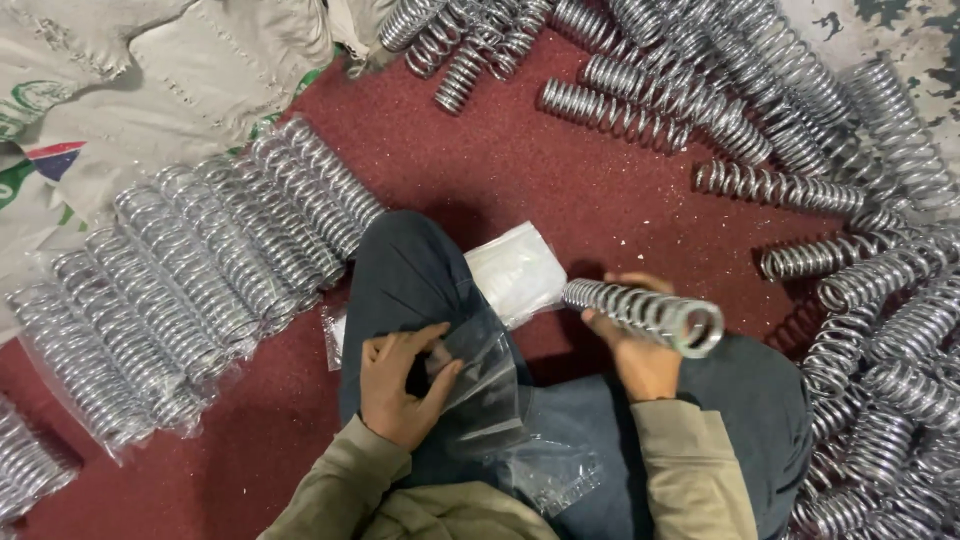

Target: The person is sitting on the floor and individually bagging metal springs into small plastic bags.

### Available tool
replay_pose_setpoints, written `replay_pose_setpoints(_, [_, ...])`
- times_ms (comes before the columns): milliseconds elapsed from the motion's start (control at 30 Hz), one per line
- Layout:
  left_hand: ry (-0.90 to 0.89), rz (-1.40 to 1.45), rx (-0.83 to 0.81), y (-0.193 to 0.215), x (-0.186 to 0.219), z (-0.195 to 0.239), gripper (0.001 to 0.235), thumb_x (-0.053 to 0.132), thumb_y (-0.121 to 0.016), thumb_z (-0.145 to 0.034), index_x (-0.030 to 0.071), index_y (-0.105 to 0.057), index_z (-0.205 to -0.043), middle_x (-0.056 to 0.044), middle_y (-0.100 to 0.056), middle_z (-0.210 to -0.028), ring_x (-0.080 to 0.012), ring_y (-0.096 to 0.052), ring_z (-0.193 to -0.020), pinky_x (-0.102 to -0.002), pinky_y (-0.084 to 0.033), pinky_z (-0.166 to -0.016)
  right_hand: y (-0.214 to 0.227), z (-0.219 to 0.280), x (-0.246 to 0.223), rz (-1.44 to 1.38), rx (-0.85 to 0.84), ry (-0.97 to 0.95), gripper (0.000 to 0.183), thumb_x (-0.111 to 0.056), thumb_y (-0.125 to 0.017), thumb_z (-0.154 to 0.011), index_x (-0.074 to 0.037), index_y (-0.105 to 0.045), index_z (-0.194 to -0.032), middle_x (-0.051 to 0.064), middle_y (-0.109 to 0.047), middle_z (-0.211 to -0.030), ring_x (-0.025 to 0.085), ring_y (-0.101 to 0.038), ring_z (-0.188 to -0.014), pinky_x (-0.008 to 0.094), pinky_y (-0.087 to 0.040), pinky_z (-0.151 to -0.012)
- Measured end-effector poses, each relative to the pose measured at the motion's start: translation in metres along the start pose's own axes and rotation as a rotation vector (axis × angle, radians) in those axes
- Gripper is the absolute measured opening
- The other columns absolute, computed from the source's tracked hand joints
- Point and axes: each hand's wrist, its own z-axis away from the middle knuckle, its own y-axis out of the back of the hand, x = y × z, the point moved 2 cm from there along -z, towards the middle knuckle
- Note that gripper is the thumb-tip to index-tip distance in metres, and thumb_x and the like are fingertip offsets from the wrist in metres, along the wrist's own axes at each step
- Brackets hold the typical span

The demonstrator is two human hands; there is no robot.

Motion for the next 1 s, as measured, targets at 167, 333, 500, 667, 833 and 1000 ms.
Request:
replay_pose_setpoints(167, [0.043, 0.191, 0.047, 0.011, 0.010, -0.005, 0.042, 0.019, -0.079, -0.090, 0.014, -0.067, -0.129, 0.004, -0.077, -0.097, -0.0164, -0.071, -0.094, -0.036, -0.039, -0.091, -0.022, 0.013, 0.015, 0.396, -0.007, -0.180, 0.047, -0.012, -0.091, -0.064, -0.019, -0.073, -0.106, -0.002, -0.077, -0.108, 0.018, -0.072, -0.106, 0.035, -0.052, -0.099])
replay_pose_setpoints(333, [0.115, 0.440, 0.114, 0.021, 0.030, -0.015, 0.040, 0.006, -0.073, -0.093, 0.007, -0.063, -0.132, -0.006, -0.080, -0.088, -0.0254, -0.076, -0.092, -0.036, -0.046, -0.091, -0.020, 0.021, -0.006, 0.343, 0.008, -0.174, 0.053, -0.010, -0.094, -0.061, -0.016, -0.073, -0.109, 0.004, -0.077, -0.108, 0.025, -0.071, -0.113, 0.043, -0.050, -0.105])
replay_pose_setpoints(500, [-0.067, 0.491, -0.054, 0.026, 0.058, -0.026, 0.032, 0.017, -0.052, -0.108, 0.004, -0.054, -0.137, -0.008, -0.069, -0.100, -0.0199, -0.070, -0.086, -0.036, -0.061, -0.082, -0.011, 0.042, -0.137, 0.209, 0.060, 0.489, 0.084, -0.023, -0.083, -0.082, -0.006, -0.034, -0.148, 0.020, -0.043, -0.151, 0.036, -0.047, -0.147, 0.048, -0.036, -0.133])
replay_pose_setpoints(667, [-0.263, 0.378, -0.223, 0.038, 0.088, -0.038, 0.027, 0.020, -0.053, -0.107, 0.009, -0.057, -0.131, -0.006, -0.070, -0.097, -0.0237, -0.069, -0.083, -0.036, -0.055, -0.080, -0.019, 0.059, -0.195, 0.371, -0.283, 0.523, 0.038, -0.029, -0.070, -0.086, -0.004, -0.062, -0.114, 0.011, -0.066, -0.113, 0.027, -0.063, -0.105, 0.040, -0.050, -0.095])
replay_pose_setpoints(833, [0.192, 1.083, -0.371, 0.056, 0.125, -0.029, 0.047, 0.031, -0.053, -0.105, 0.000, -0.044, -0.139, -0.008, -0.068, -0.088, -0.0217, -0.072, -0.076, -0.036, -0.063, -0.076, -0.020, 0.081, -0.179, 0.385, -0.086, 0.523, 0.011, -0.006, -0.060, -0.099, 0.000, -0.068, -0.094, 0.009, -0.066, -0.081, 0.019, -0.058, -0.070, 0.030, -0.046, -0.064])
replay_pose_setpoints(1000, [0.500, 1.558, -0.408, -0.010, 0.131, 0.003, 0.034, 0.019, -0.068, -0.099, 0.005, -0.060, -0.129, -0.012, -0.067, -0.124, -0.0204, -0.067, -0.108, -0.036, -0.055, -0.094, -0.006, 0.099, -0.146, 0.154, 0.095, 0.057, 0.011, -0.015, -0.066, -0.099, -0.005, -0.067, -0.103, 0.001, -0.068, -0.083, 0.007, -0.062, -0.077, 0.021, -0.050, -0.074])
